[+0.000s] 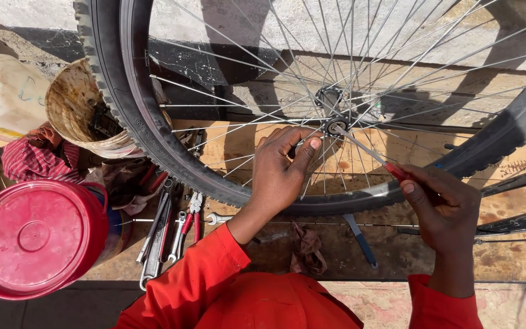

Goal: Cleaning the hub and spokes of a bicycle wheel using a screwdriver and a cloth.

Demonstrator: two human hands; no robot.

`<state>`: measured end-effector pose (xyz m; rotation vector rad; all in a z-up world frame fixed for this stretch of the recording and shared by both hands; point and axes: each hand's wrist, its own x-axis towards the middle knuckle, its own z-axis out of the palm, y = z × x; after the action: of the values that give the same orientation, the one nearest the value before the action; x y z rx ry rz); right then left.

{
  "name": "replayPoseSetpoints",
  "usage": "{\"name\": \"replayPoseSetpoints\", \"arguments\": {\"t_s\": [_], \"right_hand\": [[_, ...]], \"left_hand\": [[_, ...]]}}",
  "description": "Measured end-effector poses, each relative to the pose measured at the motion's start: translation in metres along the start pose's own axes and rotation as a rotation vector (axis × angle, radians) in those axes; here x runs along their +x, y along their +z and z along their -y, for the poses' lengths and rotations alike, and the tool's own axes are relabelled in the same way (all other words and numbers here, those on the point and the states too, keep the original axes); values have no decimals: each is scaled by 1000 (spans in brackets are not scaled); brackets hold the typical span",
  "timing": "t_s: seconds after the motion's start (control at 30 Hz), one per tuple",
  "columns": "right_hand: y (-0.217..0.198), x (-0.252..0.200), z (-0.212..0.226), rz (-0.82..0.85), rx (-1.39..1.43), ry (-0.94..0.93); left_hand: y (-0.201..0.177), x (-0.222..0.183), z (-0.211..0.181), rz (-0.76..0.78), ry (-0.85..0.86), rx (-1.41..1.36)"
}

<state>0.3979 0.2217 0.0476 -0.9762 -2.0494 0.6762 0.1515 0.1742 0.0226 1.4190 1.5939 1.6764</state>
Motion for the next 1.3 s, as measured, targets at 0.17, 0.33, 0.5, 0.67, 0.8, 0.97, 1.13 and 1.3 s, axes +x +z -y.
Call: {"name": "replayPoseSetpoints", "arguments": {"t_s": [0.17, 0.33, 0.5, 0.67, 0.8, 0.97, 1.13, 1.3], "right_hand": [[1, 3, 4, -26, -1, -18], [2, 1, 3, -40, 8, 3], [2, 1, -4, -69, -70, -42], [8, 4, -10, -104, -29, -97], [6, 0, -26, -131, -106, -129], [6, 3, -32, -134, -110, -151], [3, 1, -31, -124, -153, -178], [4, 0, -23, -130, -188, -176]], "left_hand": [[0, 2, 1, 11, 1, 21], [0, 1, 1, 10, -3, 26], [0, 1, 1, 7, -6, 3], [4, 0, 3, -11, -34, 12], [8, -2, 6, -19, -74, 35], [9, -2, 4, -31, -74, 36], [10, -3, 1, -57, -27, 103], [1, 4, 3, 22, -14, 279]]}}
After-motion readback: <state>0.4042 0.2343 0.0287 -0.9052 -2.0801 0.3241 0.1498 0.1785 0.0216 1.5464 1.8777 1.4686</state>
